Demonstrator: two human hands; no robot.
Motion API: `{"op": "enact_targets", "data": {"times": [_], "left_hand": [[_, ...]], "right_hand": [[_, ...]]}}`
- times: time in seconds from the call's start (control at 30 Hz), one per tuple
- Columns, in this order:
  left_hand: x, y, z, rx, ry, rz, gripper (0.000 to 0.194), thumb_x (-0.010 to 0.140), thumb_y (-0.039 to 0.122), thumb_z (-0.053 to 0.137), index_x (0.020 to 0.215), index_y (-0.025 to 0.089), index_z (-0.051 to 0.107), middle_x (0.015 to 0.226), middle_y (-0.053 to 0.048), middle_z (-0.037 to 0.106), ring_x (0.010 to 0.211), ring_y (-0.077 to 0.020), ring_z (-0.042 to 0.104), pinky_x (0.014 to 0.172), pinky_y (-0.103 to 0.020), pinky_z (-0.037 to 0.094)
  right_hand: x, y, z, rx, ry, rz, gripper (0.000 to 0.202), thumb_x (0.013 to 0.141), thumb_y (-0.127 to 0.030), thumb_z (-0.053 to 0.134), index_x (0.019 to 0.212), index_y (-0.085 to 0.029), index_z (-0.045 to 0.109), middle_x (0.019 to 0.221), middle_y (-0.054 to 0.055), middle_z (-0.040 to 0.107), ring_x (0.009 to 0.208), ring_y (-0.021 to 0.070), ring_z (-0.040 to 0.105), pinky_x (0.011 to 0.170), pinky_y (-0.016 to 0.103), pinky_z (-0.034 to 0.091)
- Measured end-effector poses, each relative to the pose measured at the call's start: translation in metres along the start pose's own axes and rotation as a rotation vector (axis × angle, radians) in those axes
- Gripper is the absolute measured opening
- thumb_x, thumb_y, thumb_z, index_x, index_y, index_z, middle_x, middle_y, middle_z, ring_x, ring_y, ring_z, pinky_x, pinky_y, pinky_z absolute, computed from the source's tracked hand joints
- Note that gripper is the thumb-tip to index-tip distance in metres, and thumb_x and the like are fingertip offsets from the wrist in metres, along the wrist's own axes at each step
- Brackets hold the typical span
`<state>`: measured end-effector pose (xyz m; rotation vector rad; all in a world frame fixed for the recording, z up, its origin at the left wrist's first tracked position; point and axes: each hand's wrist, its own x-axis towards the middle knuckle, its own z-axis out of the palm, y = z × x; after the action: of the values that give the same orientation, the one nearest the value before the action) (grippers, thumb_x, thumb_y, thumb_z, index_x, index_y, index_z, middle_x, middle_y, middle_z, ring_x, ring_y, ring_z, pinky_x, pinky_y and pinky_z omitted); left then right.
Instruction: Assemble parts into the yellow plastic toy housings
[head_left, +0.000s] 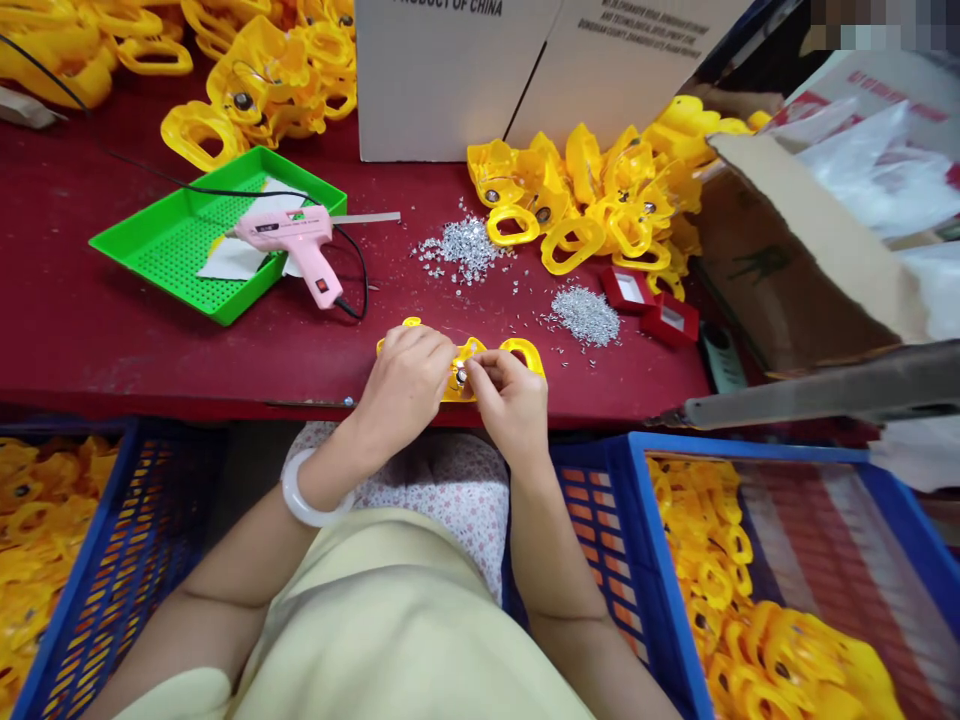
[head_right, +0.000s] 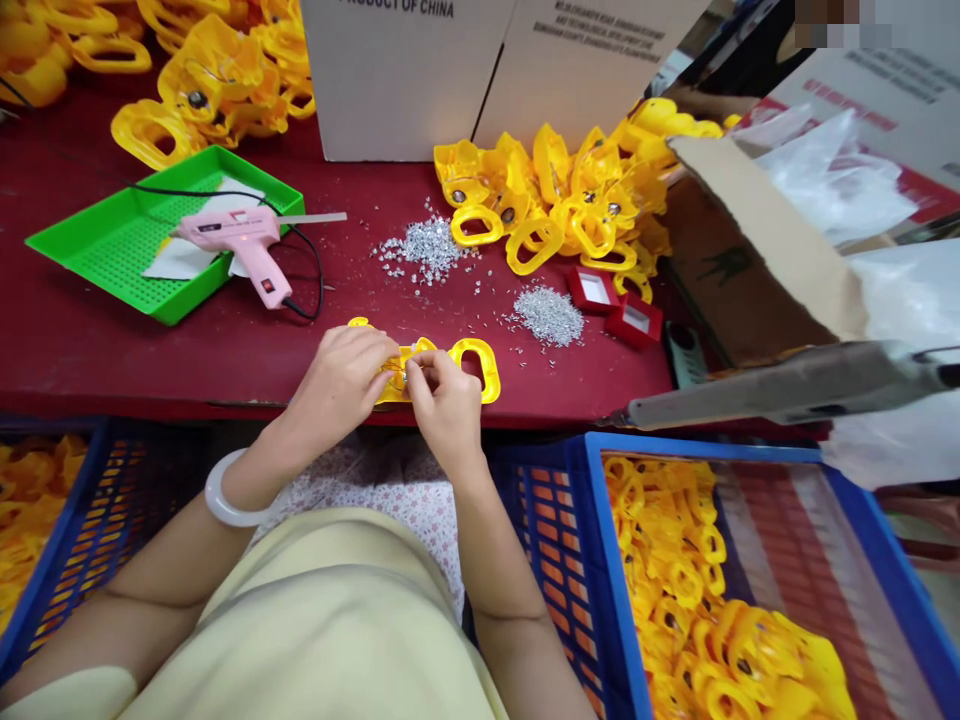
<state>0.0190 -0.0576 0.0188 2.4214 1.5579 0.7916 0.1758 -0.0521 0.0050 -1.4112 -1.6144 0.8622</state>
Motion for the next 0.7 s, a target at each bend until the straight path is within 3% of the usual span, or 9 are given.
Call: {"op": "enact_targets", "data": {"times": [0.23,0.37,0.7], "left_hand": [[0.008,-0.004,0.011,0.045,0.027,0.001,0.022,0.094,0.013,0.046,0.087,0.016,0.068,0.093,-0.009,0.072,0.1,-0.0255,0.062,0.092,-0.044,0.04],[0.009,-0.004,0.01,0.069,0.014,0.0,0.021,0.094,0.013,0.048,0.086,0.015,0.068,0.092,-0.009,0.072,0.1,-0.0256,0.062,0.093,-0.046,0.039],[0.009,-0.008,0.01,0.106,0.008,0.114,0.014,0.093,0.014,0.054,0.088,0.017,0.067,0.089,-0.006,0.072,0.1,-0.0263,0.061,0.091,-0.048,0.04]], "right_hand": [[-0.009,-0.001,-0.019,-0.221,0.018,-0.041,0.021,0.081,-0.033,0.069,0.097,-0.021,0.065,0.065,-0.004,0.063,0.057,0.0113,0.059,0.059,0.025,0.045],[-0.01,0.0,-0.022,-0.361,0.052,-0.137,0.01,0.086,-0.03,0.064,0.088,-0.021,0.068,0.071,-0.001,0.067,0.062,0.0122,0.061,0.062,0.025,0.044],[-0.003,-0.007,-0.017,-0.556,0.132,-0.369,0.02,0.095,-0.032,0.055,0.085,-0.019,0.066,0.083,0.004,0.068,0.072,0.0143,0.06,0.067,0.027,0.044]]}}
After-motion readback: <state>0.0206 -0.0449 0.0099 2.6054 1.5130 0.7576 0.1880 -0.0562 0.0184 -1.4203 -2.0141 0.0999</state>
